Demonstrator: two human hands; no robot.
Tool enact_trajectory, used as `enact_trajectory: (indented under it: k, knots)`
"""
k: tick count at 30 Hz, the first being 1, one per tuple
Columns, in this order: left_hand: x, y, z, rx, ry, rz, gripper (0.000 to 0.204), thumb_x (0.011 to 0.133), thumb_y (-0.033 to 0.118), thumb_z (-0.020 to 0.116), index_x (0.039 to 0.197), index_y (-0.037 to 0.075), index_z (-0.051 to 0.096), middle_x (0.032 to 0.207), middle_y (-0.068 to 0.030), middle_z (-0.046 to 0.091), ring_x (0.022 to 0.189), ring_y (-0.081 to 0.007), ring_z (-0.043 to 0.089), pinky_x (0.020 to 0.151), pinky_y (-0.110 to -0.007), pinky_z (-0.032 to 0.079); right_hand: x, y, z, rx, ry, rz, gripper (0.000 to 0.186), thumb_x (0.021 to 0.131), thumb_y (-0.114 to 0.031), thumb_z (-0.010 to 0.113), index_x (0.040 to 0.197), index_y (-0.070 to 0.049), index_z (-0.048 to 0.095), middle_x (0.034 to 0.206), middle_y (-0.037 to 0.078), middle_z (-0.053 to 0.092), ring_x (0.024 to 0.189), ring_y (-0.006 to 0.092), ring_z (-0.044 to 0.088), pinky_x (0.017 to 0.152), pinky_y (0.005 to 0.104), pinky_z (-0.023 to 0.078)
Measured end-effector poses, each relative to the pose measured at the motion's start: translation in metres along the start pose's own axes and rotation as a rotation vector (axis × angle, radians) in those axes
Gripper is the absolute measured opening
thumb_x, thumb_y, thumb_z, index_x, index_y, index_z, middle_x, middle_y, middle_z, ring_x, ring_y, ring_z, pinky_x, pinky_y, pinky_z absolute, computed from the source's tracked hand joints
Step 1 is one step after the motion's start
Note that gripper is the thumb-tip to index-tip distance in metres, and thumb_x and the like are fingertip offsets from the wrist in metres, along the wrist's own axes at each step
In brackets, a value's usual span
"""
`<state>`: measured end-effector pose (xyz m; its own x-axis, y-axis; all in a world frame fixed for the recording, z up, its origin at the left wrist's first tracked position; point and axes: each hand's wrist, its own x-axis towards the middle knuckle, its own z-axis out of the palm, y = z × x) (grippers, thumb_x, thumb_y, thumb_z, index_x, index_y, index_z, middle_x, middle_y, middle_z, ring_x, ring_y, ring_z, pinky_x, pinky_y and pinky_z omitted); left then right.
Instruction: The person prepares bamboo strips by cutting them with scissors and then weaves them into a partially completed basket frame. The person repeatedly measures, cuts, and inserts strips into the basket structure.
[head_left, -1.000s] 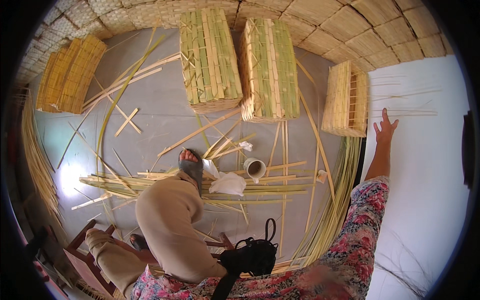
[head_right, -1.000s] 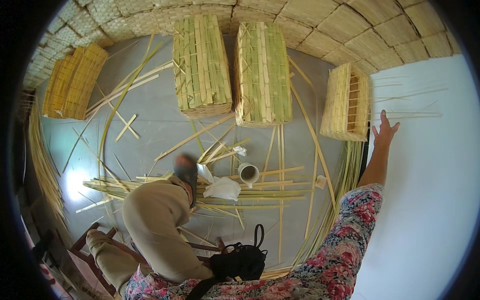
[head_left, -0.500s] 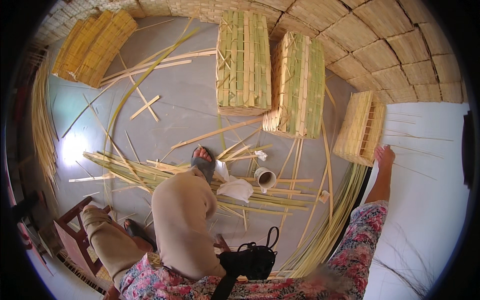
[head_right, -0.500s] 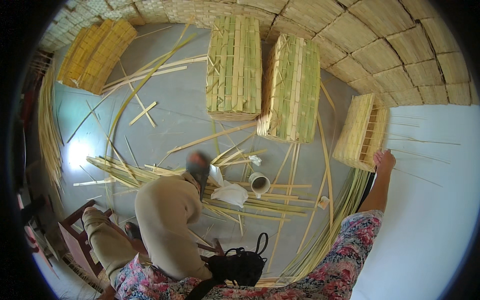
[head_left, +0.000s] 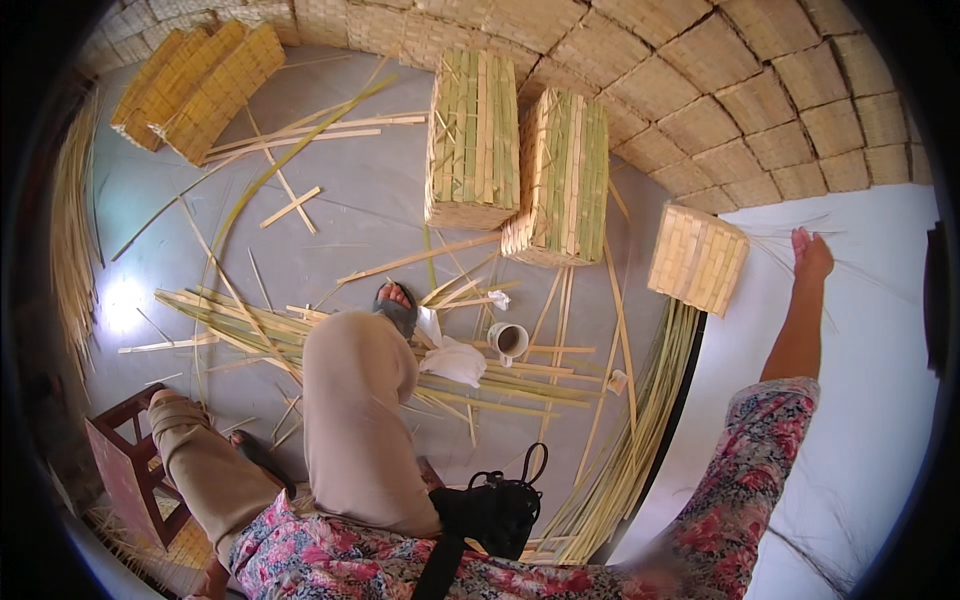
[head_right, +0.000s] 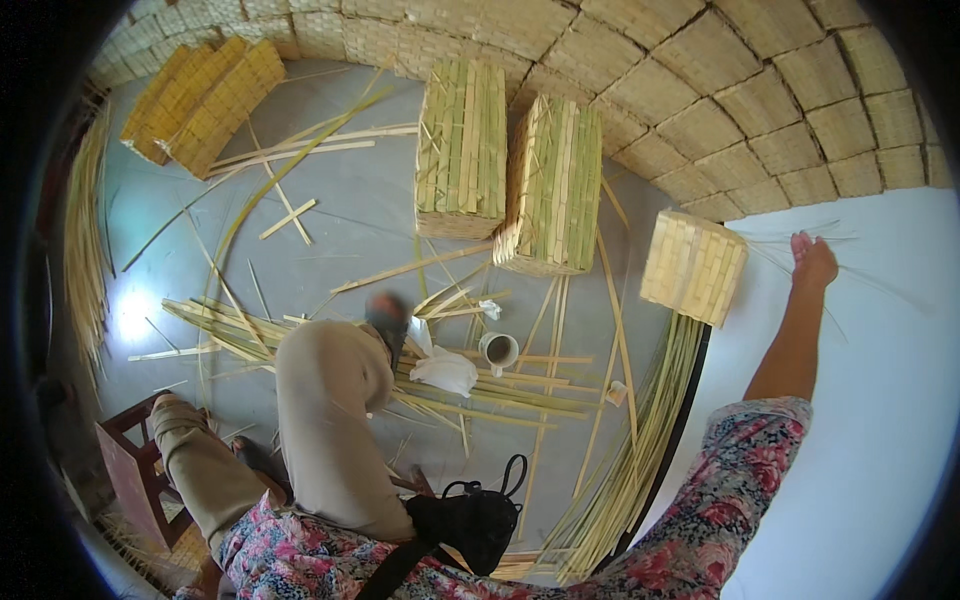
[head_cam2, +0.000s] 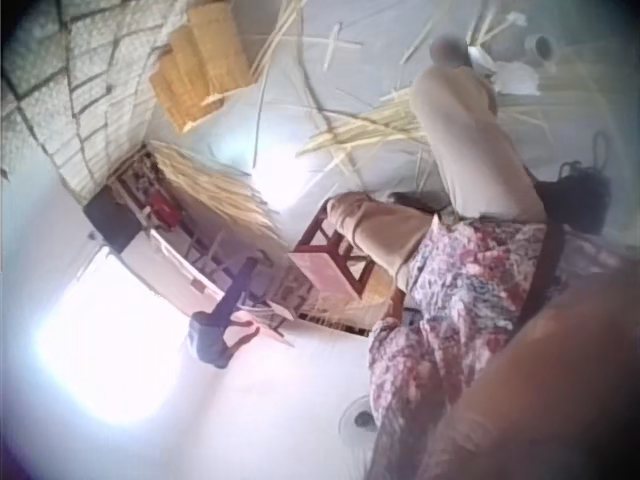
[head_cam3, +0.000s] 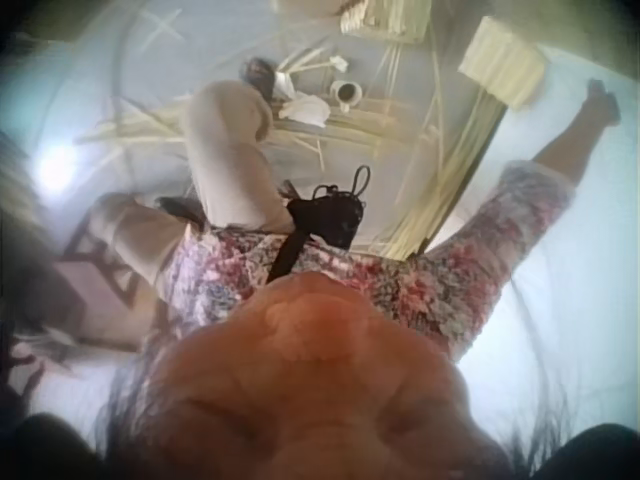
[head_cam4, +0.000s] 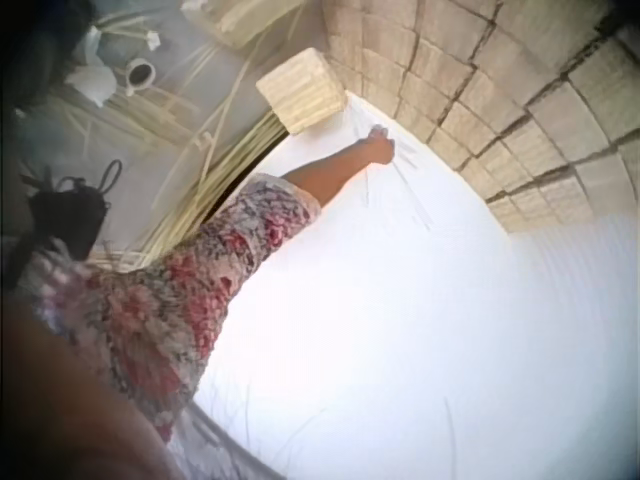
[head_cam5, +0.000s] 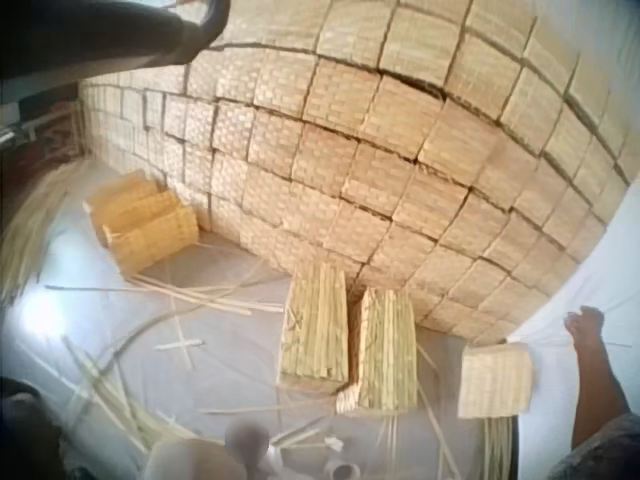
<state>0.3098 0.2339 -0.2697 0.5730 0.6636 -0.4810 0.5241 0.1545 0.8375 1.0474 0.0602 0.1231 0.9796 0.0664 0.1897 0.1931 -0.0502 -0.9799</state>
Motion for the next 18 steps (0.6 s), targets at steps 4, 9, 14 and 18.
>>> enact_trajectory:
  k: [4,9,14,18]
  knots:
    - [-0.118,-0.079,-0.054,0.047,0.015,-0.039,0.038,0.09,0.018,0.066,0.122,0.0,0.061,0.105,-0.011,0.07,0.093,-0.0209,0.066,0.085,-0.035,0.052,-0.003,-0.108,0.05,-0.006,-0.211,-0.023,0.046,0.099,-0.005,0.044,0.14,0.012,0.033,0.127,0.03,0.051,0.107,0.0348,0.062,0.091,0.0382,0.058]
    - [-0.318,-0.201,-0.115,0.119,0.117,-0.219,0.037,0.09,0.018,0.066,0.122,0.0,0.062,0.103,-0.0107,0.071,0.091,-0.0205,0.066,0.084,-0.035,0.053,-0.036,-0.225,0.099,-0.256,-0.746,-0.513,0.046,0.1,-0.01,0.054,0.14,0.007,0.041,0.123,0.016,0.06,0.106,0.0224,0.062,0.096,0.0275,0.052]
    - [-0.486,-0.248,-0.065,0.099,0.471,-0.167,0.036,0.09,0.018,0.066,0.121,0.0,0.063,0.102,-0.0105,0.072,0.09,-0.0201,0.067,0.083,-0.035,0.053,-0.165,-0.342,0.215,-0.021,-1.139,-0.333,0.039,0.099,-0.014,0.057,0.134,0.001,0.051,0.097,0.007,0.064,0.087,0.0141,0.064,0.084,0.0232,0.055]
    - [-0.474,-0.253,-0.011,-0.268,1.001,-0.248,0.024,0.083,0.006,0.059,0.106,0.0,0.065,0.086,-0.0146,0.069,0.077,-0.0221,0.067,0.07,-0.034,0.055,-0.314,-0.376,0.336,0.04,-1.208,-0.465,0.038,0.097,-0.013,0.058,0.132,-0.001,0.053,0.091,0.006,0.064,0.08,0.0123,0.063,0.074,0.0218,0.056]
